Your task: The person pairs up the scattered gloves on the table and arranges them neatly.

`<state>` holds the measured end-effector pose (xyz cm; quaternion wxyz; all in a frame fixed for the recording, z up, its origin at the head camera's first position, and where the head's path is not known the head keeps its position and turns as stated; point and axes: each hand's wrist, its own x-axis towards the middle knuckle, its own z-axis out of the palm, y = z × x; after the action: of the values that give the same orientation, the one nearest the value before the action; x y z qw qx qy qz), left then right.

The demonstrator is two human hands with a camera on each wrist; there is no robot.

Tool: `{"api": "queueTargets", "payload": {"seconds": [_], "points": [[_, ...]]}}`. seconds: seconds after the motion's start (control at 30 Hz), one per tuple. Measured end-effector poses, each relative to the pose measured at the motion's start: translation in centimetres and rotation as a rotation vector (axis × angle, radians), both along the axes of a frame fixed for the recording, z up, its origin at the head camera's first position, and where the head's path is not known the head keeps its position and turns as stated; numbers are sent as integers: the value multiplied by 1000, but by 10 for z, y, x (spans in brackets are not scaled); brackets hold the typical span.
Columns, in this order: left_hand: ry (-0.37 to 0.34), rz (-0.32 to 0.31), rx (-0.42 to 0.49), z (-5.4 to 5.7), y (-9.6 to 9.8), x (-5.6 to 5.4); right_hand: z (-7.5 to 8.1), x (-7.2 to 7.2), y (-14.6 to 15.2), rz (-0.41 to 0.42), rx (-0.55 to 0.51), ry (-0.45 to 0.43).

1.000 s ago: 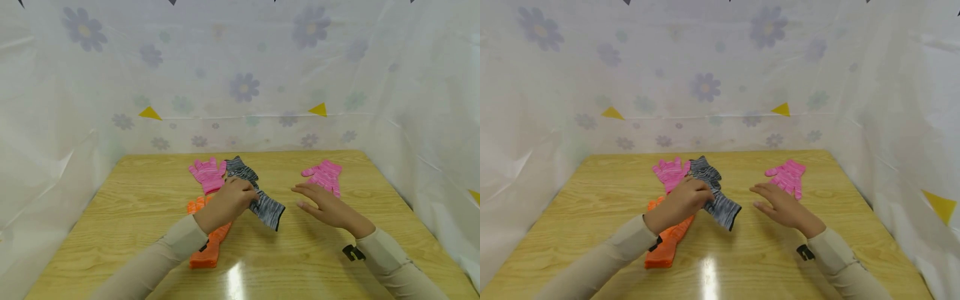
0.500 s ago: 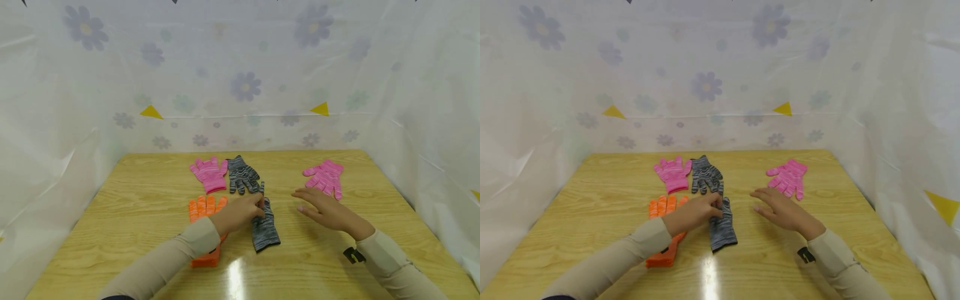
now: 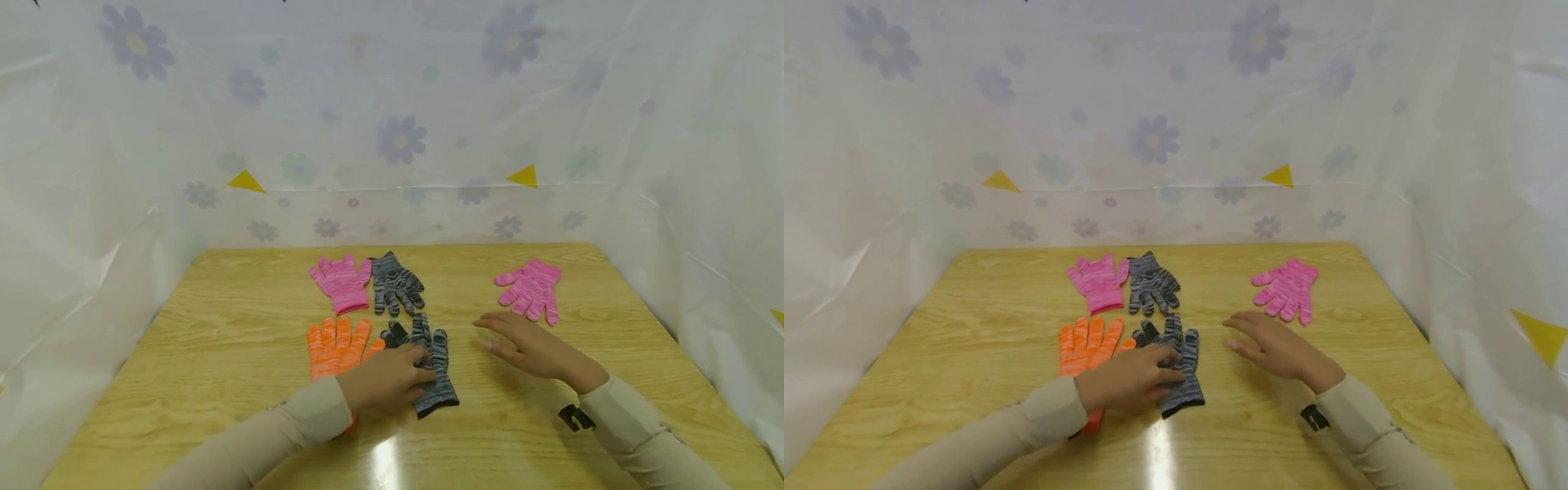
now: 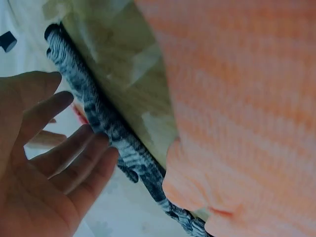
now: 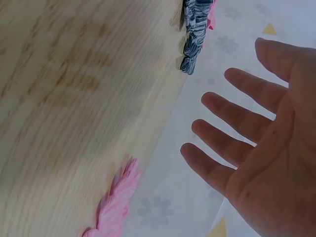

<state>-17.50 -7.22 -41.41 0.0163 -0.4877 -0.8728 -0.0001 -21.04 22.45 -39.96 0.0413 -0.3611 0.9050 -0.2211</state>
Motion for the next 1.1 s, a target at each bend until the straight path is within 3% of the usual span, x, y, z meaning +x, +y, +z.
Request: {"api": "queueTargets", "payload": {"seconds": [0.13,0.3,0.4,0.5,0.73,0.87,1.1], "points": [[-36,-15,-29,-5,-3,2,-3,-1,-3,22,2,-9],[-187,-1,-26,-1,-9,1,-10,-1,-6,50,15,7],[-234,4,-36,2,-12,1,-13,-2,-8,70,36,-1],[-195,-6,-40,3,-12,2,-16,-2,-12,79,57,-32],[14,-40,37,1,-7,17,-18,-7,-24,95,79,-5],[32,-34,53,-1,-5,24,-18,-12,-31,94,76,15],[47,-22,50,-6,-3,28,-18,-23,-45,39,50,-51]]}}
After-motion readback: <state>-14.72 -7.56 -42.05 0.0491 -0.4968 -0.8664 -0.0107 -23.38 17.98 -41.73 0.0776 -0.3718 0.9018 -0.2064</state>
